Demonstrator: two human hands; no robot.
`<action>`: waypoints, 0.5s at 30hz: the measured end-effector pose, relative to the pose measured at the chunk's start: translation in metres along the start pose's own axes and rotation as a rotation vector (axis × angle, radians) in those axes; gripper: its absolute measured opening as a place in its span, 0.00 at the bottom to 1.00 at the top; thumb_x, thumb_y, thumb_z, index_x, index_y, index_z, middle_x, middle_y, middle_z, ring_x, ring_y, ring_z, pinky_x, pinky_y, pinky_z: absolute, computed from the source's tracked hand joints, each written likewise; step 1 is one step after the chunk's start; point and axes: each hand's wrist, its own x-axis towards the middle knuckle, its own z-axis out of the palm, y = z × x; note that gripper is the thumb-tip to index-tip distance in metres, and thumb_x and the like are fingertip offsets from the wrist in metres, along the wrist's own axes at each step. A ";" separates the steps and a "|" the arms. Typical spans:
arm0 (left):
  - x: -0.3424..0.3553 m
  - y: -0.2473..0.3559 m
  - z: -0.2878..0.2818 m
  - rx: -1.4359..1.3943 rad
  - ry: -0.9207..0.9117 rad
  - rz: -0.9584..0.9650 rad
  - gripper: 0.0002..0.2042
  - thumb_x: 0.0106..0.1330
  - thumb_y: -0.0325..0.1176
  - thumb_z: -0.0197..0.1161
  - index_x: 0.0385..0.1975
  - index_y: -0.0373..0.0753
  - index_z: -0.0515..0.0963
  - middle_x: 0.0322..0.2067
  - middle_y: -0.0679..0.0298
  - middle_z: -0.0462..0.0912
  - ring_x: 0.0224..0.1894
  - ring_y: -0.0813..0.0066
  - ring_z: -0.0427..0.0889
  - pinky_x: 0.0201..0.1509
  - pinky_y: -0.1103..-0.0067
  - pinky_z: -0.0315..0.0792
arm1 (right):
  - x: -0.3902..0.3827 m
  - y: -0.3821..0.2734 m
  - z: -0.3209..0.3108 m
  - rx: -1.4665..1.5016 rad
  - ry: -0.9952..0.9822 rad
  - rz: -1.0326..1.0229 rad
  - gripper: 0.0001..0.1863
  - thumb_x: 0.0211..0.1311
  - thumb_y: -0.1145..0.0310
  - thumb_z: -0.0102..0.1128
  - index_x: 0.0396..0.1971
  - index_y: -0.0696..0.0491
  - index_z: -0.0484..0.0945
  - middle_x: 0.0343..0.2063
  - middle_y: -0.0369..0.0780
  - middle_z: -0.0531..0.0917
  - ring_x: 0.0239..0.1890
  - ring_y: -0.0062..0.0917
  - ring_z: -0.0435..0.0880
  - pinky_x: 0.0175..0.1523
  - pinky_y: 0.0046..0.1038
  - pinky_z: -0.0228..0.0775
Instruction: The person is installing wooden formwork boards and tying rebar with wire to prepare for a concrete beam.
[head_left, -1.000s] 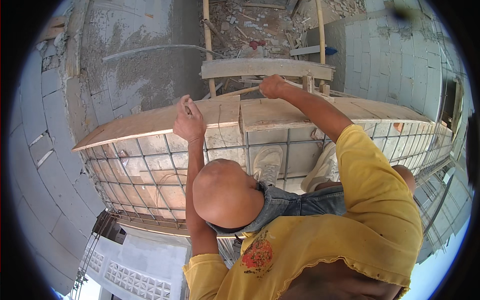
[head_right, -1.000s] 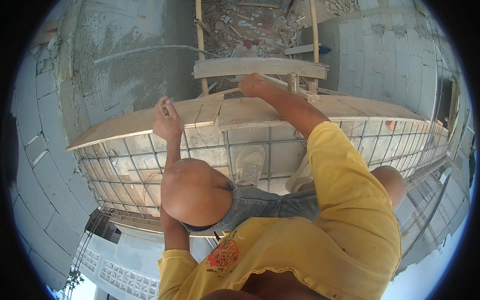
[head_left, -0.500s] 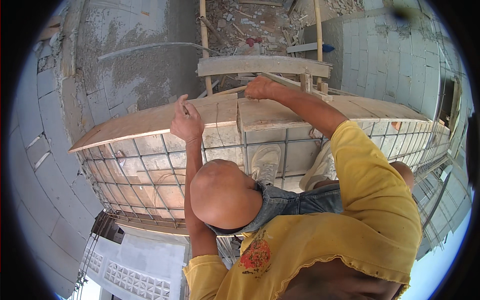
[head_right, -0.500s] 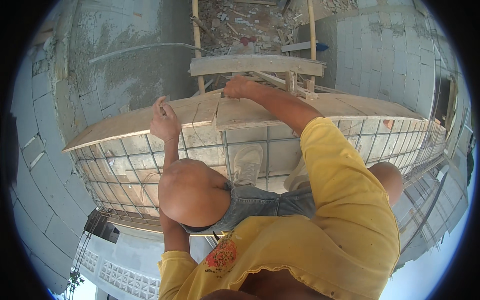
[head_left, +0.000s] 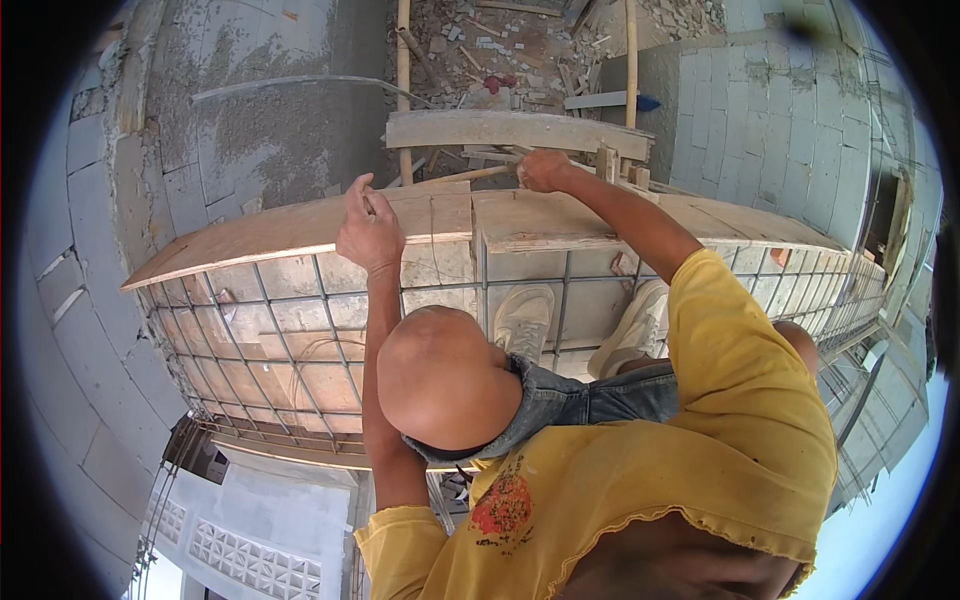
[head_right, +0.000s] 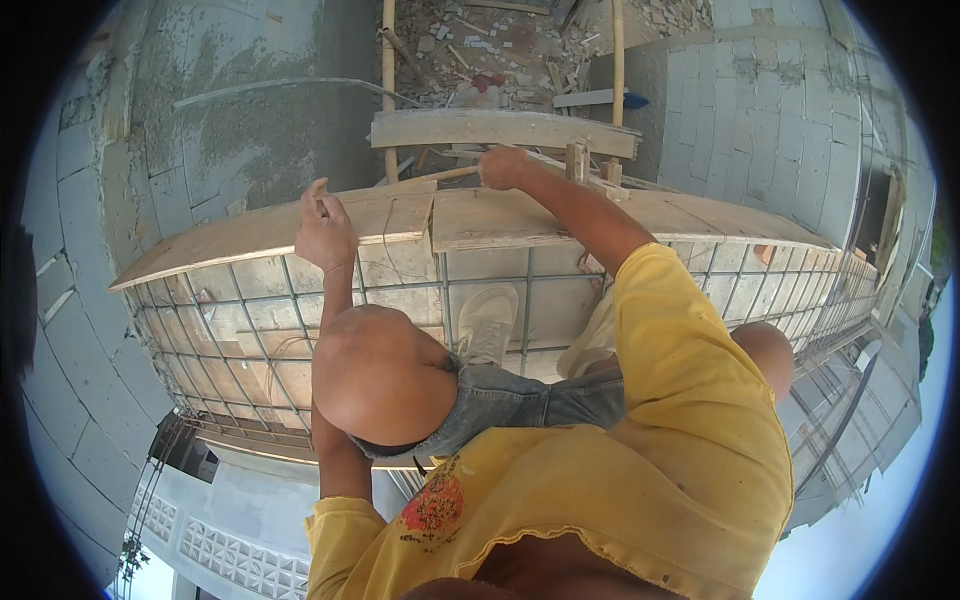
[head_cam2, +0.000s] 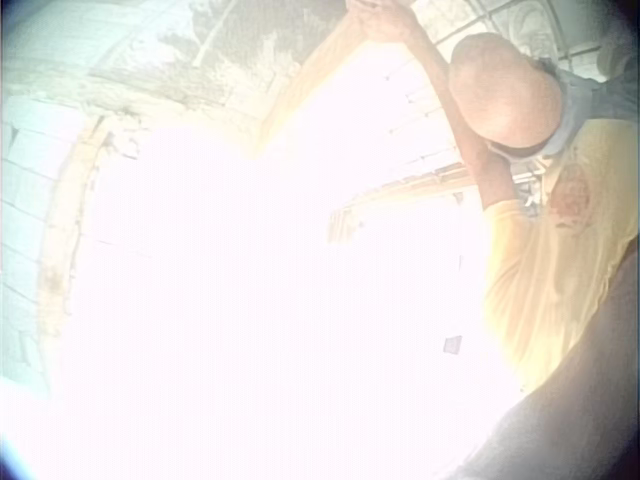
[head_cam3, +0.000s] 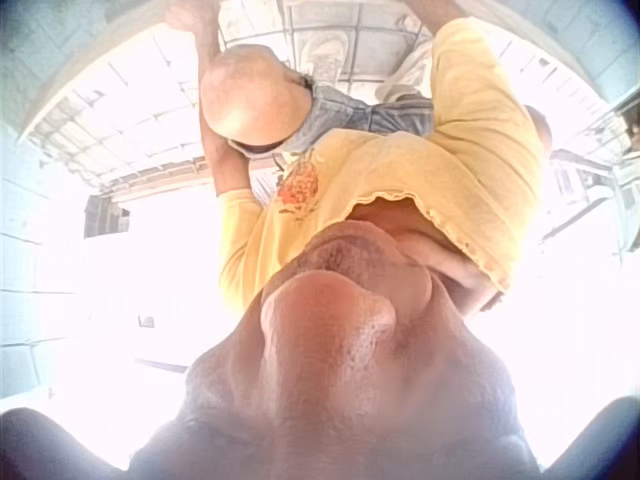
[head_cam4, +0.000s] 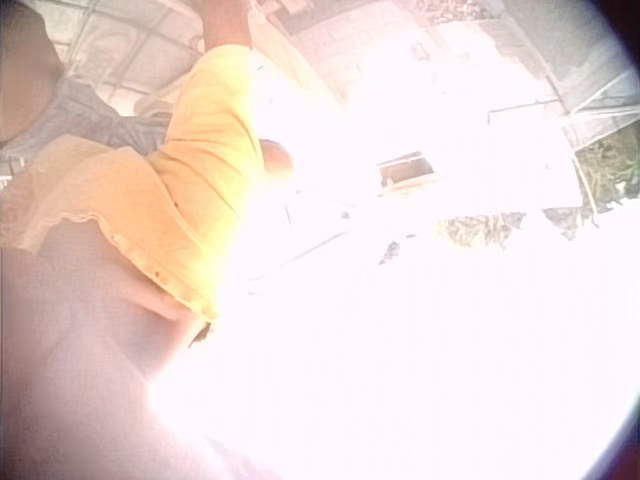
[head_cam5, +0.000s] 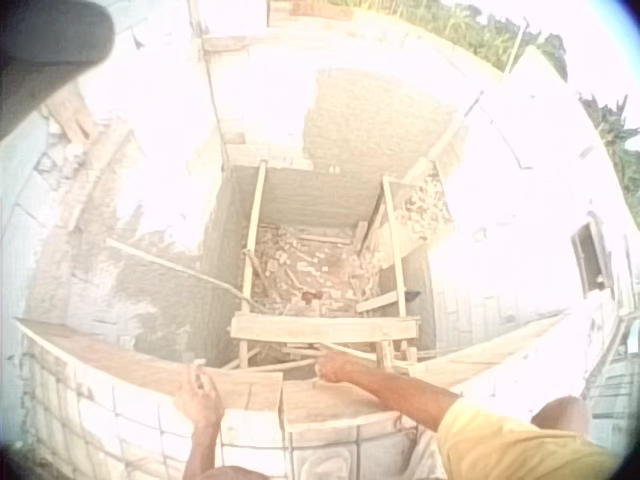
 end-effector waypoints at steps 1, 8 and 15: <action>-0.002 0.002 0.001 -0.007 -0.001 -0.005 0.09 0.65 0.37 0.55 0.42 0.58 0.79 0.20 0.65 0.82 0.22 0.62 0.82 0.25 0.65 0.70 | -0.004 0.007 -0.004 0.012 0.007 -0.056 0.14 0.58 0.62 0.54 0.38 0.50 0.84 0.41 0.47 0.84 0.47 0.41 0.82 0.50 0.43 0.75; 0.000 0.005 0.004 -0.019 -0.014 -0.009 0.10 0.64 0.36 0.56 0.42 0.58 0.80 0.20 0.65 0.83 0.22 0.62 0.82 0.25 0.66 0.71 | -0.031 0.007 0.007 -0.306 0.075 -0.250 0.11 0.58 0.64 0.54 0.36 0.49 0.83 0.38 0.41 0.85 0.44 0.38 0.83 0.44 0.41 0.76; -0.004 0.004 0.000 -0.024 -0.014 -0.025 0.09 0.64 0.35 0.57 0.41 0.58 0.81 0.19 0.65 0.82 0.21 0.62 0.81 0.25 0.67 0.72 | -0.013 -0.021 -0.019 -0.253 0.198 -0.453 0.10 0.57 0.65 0.55 0.35 0.47 0.83 0.36 0.39 0.85 0.40 0.36 0.84 0.41 0.39 0.76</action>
